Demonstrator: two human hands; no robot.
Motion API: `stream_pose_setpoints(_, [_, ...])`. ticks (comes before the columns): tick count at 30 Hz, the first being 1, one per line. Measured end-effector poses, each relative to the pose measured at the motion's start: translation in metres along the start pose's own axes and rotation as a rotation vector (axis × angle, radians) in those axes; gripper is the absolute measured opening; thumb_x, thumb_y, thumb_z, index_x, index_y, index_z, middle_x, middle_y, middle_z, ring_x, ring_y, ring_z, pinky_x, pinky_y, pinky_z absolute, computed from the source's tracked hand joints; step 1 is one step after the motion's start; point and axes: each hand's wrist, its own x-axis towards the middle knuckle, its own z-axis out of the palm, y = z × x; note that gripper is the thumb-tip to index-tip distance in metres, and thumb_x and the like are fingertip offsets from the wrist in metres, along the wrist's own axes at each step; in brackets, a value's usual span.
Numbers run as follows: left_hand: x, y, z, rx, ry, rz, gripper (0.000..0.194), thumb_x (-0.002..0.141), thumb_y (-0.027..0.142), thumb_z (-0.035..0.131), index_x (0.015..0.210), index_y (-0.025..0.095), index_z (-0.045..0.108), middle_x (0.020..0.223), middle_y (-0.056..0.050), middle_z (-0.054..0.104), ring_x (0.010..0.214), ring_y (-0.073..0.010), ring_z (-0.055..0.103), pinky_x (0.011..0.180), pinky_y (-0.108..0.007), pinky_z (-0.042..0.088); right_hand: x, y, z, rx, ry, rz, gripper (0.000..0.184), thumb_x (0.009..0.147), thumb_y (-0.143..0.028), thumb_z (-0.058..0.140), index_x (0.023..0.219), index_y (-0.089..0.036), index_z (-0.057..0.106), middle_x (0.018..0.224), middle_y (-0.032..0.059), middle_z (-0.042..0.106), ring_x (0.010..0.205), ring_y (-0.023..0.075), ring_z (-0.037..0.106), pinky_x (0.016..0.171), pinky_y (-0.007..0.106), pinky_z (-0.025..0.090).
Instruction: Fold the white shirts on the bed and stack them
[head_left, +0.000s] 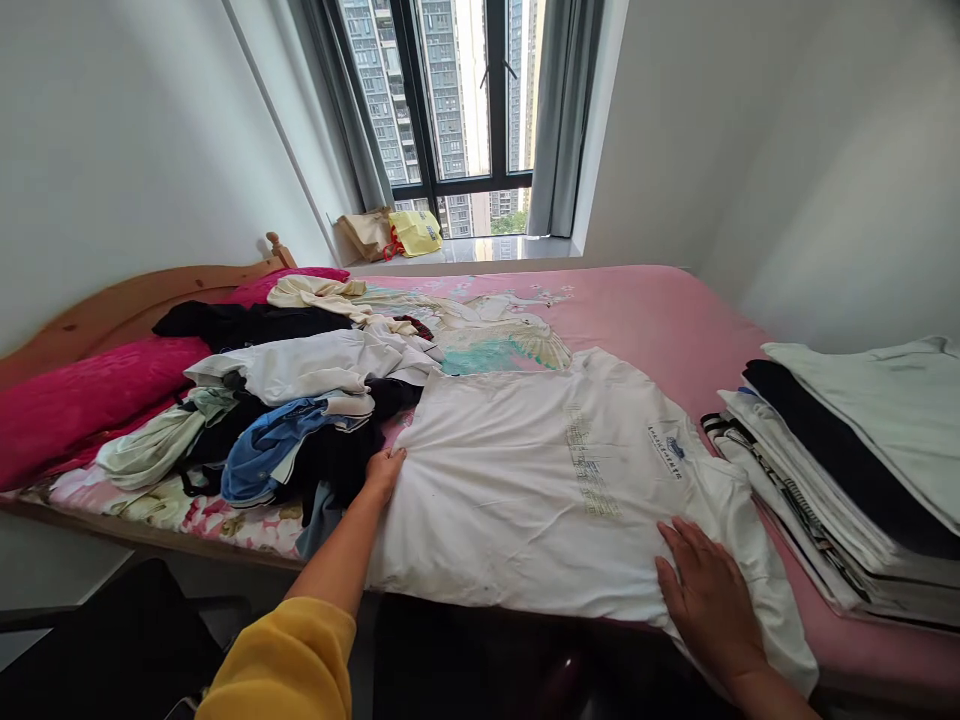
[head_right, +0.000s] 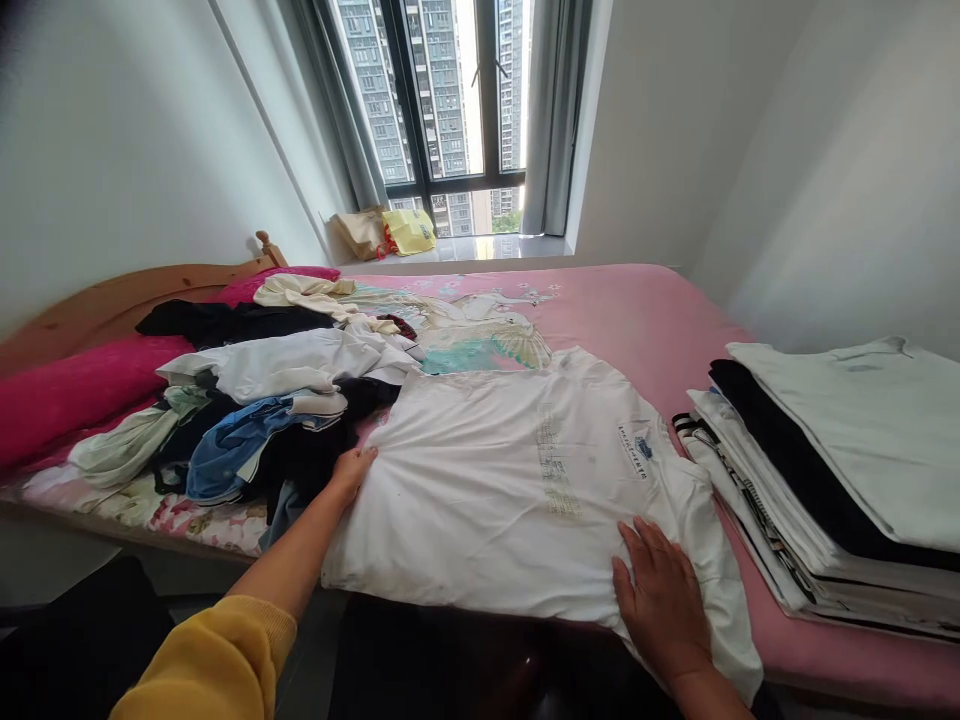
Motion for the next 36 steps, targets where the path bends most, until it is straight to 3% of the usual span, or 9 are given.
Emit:
stream_pose_setpoints(3, [0.0, 0.003, 0.001, -0.031, -0.008, -0.035, 0.034, 0.068, 0.033, 0.067, 0.091, 0.008, 0.067, 0.079, -0.013, 0.07, 0.081, -0.0251, 0.066, 0.061, -0.025, 0.048, 0.001, -0.001, -0.001, -0.01, -0.002, 0.007, 0.044, 0.09, -0.037, 0.032, 0.122, -0.012, 0.05, 0.132, 0.0151, 0.047, 0.126, 0.0273, 0.039, 0.105, 0.047, 0.029])
stream_pose_setpoints(8, [-0.029, 0.005, -0.011, -0.146, -0.258, -0.064, 0.045, 0.064, 0.039, 0.073, 0.099, 0.011, 0.064, 0.083, -0.013, 0.071, 0.074, -0.024, 0.068, 0.064, -0.03, 0.053, 0.003, 0.0, 0.001, -0.009, -0.001, 0.021, 0.042, 0.089, -0.034, 0.036, 0.123, -0.014, 0.049, 0.133, 0.0141, 0.046, 0.127, 0.0267, 0.037, 0.105, 0.047, 0.028])
stream_pose_setpoints(12, [-0.053, -0.012, -0.03, -0.202, -0.385, -0.066, 0.062, 0.055, 0.037, 0.081, 0.109, 0.015, 0.059, 0.09, -0.012, 0.071, 0.076, -0.0248, 0.068, 0.066, -0.032, 0.054, 0.005, -0.001, -0.001, 0.002, -0.007, 0.045, 0.041, 0.087, -0.031, 0.04, 0.124, -0.014, 0.049, 0.133, 0.0135, 0.048, 0.127, 0.0257, 0.038, 0.105, 0.046, 0.027])
stream_pose_setpoints(18, [-0.054, -0.044, -0.038, -0.019, -0.208, -0.108, 0.058, 0.065, 0.046, 0.069, 0.113, 0.016, 0.058, 0.081, -0.006, 0.071, 0.062, -0.0219, 0.065, 0.055, -0.028, 0.049, 0.04, -0.013, -0.021, 0.146, -0.105, 0.185, 0.029, 0.083, -0.027, 0.047, 0.109, -0.021, 0.057, 0.116, 0.0077, 0.058, 0.11, 0.0225, 0.05, 0.093, 0.038, 0.038])
stream_pose_setpoints(20, [-0.052, -0.046, -0.037, 0.078, -0.119, -0.059, 0.055, 0.066, 0.05, 0.065, 0.11, 0.017, 0.061, 0.078, -0.005, 0.07, 0.063, -0.0223, 0.064, 0.056, -0.028, 0.048, 0.056, -0.008, -0.027, 0.168, -0.064, 0.216, 0.03, 0.082, -0.028, 0.047, 0.109, -0.021, 0.057, 0.118, 0.0083, 0.056, 0.113, 0.0236, 0.048, 0.094, 0.039, 0.037])
stream_pose_setpoints(23, [-0.052, -0.043, -0.036, 0.229, -0.012, 0.014, 0.054, 0.063, 0.052, 0.062, 0.103, 0.016, 0.065, 0.08, -0.006, 0.07, 0.071, -0.0254, 0.064, 0.062, -0.03, 0.047, 0.067, 0.02, -0.031, 0.125, 0.059, 0.419, 0.044, 0.081, -0.033, 0.047, 0.121, -0.015, 0.05, 0.13, 0.0132, 0.048, 0.124, 0.0279, 0.038, 0.101, 0.043, 0.03])
stream_pose_setpoints(27, [-0.047, -0.042, -0.035, 0.334, 0.053, 0.07, 0.054, 0.062, 0.052, 0.06, 0.102, 0.015, 0.066, 0.088, -0.009, 0.07, 0.077, -0.0285, 0.064, 0.067, -0.033, 0.047, 0.061, 0.068, -0.028, 0.219, -0.092, 0.791, 0.05, 0.083, -0.041, 0.044, 0.121, -0.008, 0.048, 0.116, 0.0158, 0.059, 0.108, 0.0262, 0.053, 0.091, 0.035, 0.04])
stream_pose_setpoints(32, [-0.037, -0.05, -0.034, 0.381, 0.128, 0.103, 0.054, 0.059, 0.052, 0.061, 0.098, 0.016, 0.067, 0.087, -0.01, 0.07, 0.075, -0.0287, 0.063, 0.067, -0.034, 0.045, 0.072, 0.093, -0.019, 0.245, -0.195, 0.847, 0.058, 0.081, -0.056, 0.043, 0.112, -0.008, 0.056, 0.104, 0.0165, 0.064, 0.095, 0.0261, 0.06, 0.08, 0.032, 0.044])
stream_pose_setpoints(36, [-0.032, -0.055, -0.037, 0.3, 0.061, 0.094, 0.053, 0.059, 0.055, 0.058, 0.094, 0.017, 0.067, 0.084, -0.007, 0.071, 0.071, -0.0264, 0.063, 0.063, -0.032, 0.045, 0.091, 0.097, -0.016, 0.229, -0.227, 0.87, 0.052, 0.079, -0.053, 0.047, 0.101, -0.008, 0.063, 0.096, 0.0189, 0.066, 0.09, 0.0284, 0.061, 0.077, 0.033, 0.043])
